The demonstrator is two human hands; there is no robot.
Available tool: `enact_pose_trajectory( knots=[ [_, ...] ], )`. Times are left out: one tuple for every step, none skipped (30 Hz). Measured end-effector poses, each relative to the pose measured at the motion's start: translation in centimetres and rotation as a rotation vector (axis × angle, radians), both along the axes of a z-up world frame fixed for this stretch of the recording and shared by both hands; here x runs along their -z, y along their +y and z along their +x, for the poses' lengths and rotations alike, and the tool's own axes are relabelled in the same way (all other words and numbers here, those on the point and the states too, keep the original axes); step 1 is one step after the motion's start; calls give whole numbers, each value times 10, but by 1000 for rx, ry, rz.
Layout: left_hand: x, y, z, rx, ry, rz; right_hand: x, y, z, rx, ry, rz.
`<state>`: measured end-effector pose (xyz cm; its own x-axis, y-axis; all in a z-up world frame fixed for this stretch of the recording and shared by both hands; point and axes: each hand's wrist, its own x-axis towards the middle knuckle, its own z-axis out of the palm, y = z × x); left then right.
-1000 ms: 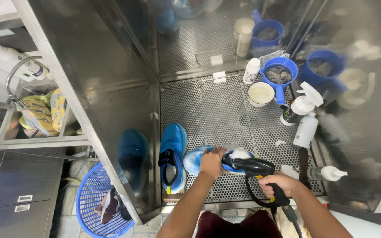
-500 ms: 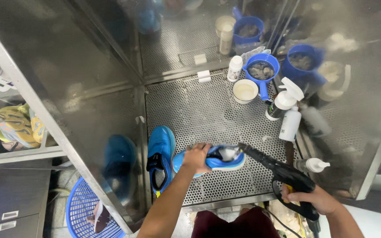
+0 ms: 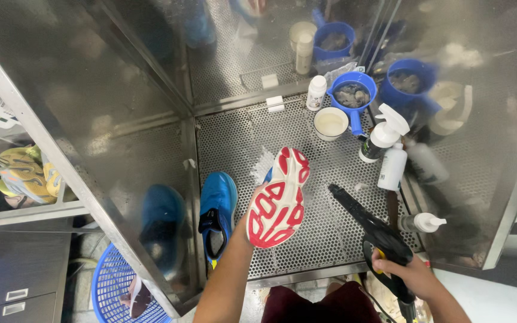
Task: The person uses a handheld steam cleaner to clean a pair of blue sneakers inside a metal enclosure. They systematically direct the steam at the soles, sides, and uppers of the shoes, rotating them to access different areas. After cleaning, the person places the shoes into a blue plastic basket.
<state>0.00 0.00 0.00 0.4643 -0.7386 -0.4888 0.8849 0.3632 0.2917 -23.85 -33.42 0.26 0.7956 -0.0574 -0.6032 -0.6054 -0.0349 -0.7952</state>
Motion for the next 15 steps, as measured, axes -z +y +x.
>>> enact_pose_trajectory(
  knots=[
    [4, -1, 0, -27, -1, -11, 0, 2, 2, 3, 27, 0],
    [8, 0, 0, -51, 5, -27, 0, 4, 3, 8, -15, 12],
    [13, 0, -3, -82, 4, -44, -2, 6, 2, 13, -54, 25],
    [19, 3, -5, -95, 7, -40, -4, 8, 2, 18, -93, 38],
    [25, 3, -9, -116, -5, -31, -6, 9, 1, 19, -85, 33],
    [30, 6, -11, -130, 0, -33, -8, 10, 1, 20, -76, 29],
    [36, 5, -10, -132, -20, 5, -10, 11, 2, 21, -71, 25],
    [42, 4, -10, -146, -42, 44, -12, 11, 2, 0, -71, 24],
    [47, 3, -10, -152, -66, 87, -14, 12, 3, -20, -72, 23],
    [52, 2, -6, -170, -131, 177, -16, 12, 4, -41, -73, 22],
    [57, 2, -4, -177, -195, 270, -17, 13, 3, -33, -68, 28],
    [61, 1, -2, -177, -274, 389, -18, 14, 2, -25, -63, 35],
    [64, 2, 0, -201, -292, 397, -18, 14, 1, -17, -57, 41],
    [67, 5, 2, -224, -309, 404, -18, 13, 0, -35, -53, 33],
    [68, 8, 5, -246, -325, 413, -17, 13, 0, -52, -49, 26]
  ],
)
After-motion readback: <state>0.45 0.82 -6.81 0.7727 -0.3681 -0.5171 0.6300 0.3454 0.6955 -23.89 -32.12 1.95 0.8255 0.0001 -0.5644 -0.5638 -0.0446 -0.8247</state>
